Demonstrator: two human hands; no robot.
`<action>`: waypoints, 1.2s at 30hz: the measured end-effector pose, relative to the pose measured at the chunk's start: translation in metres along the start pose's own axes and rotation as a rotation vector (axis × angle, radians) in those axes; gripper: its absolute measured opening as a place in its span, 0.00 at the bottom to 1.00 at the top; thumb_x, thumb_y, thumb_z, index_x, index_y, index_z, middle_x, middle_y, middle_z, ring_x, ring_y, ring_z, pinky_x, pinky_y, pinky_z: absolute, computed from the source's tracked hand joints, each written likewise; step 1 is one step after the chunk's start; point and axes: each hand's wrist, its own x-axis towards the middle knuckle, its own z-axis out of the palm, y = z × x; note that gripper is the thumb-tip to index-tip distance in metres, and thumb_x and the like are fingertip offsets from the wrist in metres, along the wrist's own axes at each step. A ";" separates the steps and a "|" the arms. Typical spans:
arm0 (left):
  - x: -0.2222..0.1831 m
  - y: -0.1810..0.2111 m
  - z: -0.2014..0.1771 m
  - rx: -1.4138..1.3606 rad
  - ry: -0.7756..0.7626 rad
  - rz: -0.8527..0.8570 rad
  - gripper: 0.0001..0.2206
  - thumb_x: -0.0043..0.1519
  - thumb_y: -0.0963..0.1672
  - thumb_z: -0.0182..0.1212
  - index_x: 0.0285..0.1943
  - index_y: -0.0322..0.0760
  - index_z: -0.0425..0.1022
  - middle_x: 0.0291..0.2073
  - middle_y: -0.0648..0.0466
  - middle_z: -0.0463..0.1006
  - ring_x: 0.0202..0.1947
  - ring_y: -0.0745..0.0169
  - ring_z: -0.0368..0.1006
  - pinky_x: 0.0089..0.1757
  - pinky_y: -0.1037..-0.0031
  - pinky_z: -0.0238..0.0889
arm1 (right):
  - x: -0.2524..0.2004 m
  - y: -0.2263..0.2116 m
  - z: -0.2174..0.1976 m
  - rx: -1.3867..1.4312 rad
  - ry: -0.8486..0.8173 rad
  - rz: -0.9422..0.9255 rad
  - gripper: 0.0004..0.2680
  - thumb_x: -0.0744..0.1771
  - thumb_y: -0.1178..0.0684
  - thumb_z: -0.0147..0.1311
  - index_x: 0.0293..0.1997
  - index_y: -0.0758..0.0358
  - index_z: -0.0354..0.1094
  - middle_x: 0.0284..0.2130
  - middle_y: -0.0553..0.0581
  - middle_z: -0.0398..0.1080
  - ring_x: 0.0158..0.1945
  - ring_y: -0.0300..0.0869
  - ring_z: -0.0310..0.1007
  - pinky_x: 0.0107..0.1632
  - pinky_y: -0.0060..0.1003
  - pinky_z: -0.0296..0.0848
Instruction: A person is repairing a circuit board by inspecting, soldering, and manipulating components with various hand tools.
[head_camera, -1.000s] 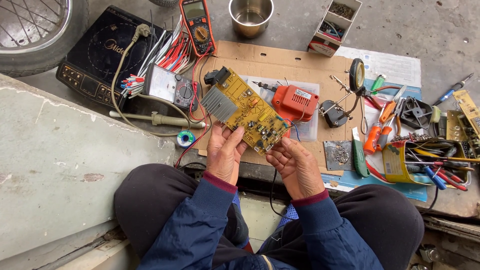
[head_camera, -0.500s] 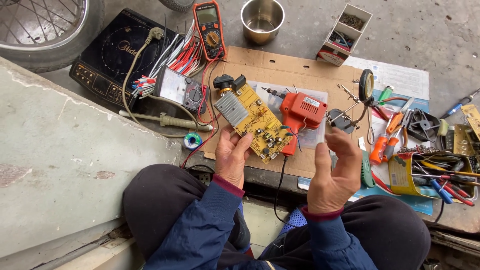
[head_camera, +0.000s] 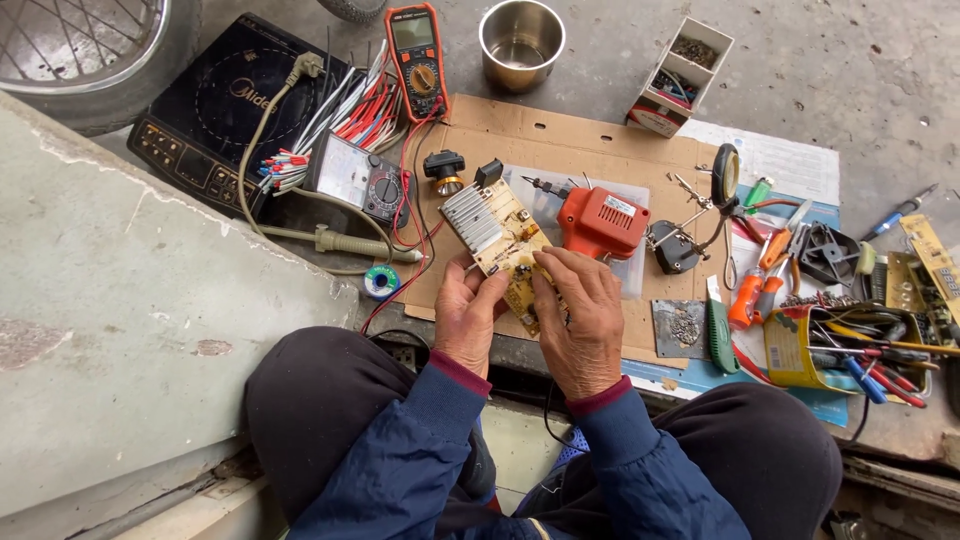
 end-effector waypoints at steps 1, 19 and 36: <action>0.008 -0.008 -0.008 0.000 -0.013 -0.009 0.20 0.65 0.39 0.69 0.67 0.43 0.73 0.53 0.53 0.86 0.50 0.63 0.81 0.51 0.65 0.79 | 0.000 -0.004 0.000 -0.014 0.006 0.006 0.11 0.71 0.61 0.65 0.60 0.57 0.80 0.53 0.56 0.80 0.58 0.52 0.80 0.62 0.47 0.73; 0.002 0.051 0.009 -0.007 0.147 0.135 0.22 0.67 0.39 0.63 0.72 0.45 0.72 0.61 0.45 0.80 0.60 0.44 0.81 0.58 0.55 0.81 | 0.016 0.076 -0.167 0.122 0.261 0.608 0.11 0.73 0.61 0.59 0.64 0.66 0.74 0.53 0.66 0.78 0.60 0.48 0.78 0.63 0.49 0.77; 0.009 0.060 0.006 -0.161 0.057 0.087 0.22 0.66 0.36 0.50 0.71 0.36 0.68 0.65 0.47 0.78 0.60 0.58 0.77 0.60 0.69 0.72 | -0.069 0.254 -0.199 0.043 0.389 1.137 0.07 0.72 0.55 0.59 0.48 0.69 0.80 0.31 0.56 0.81 0.28 0.36 0.77 0.31 0.29 0.77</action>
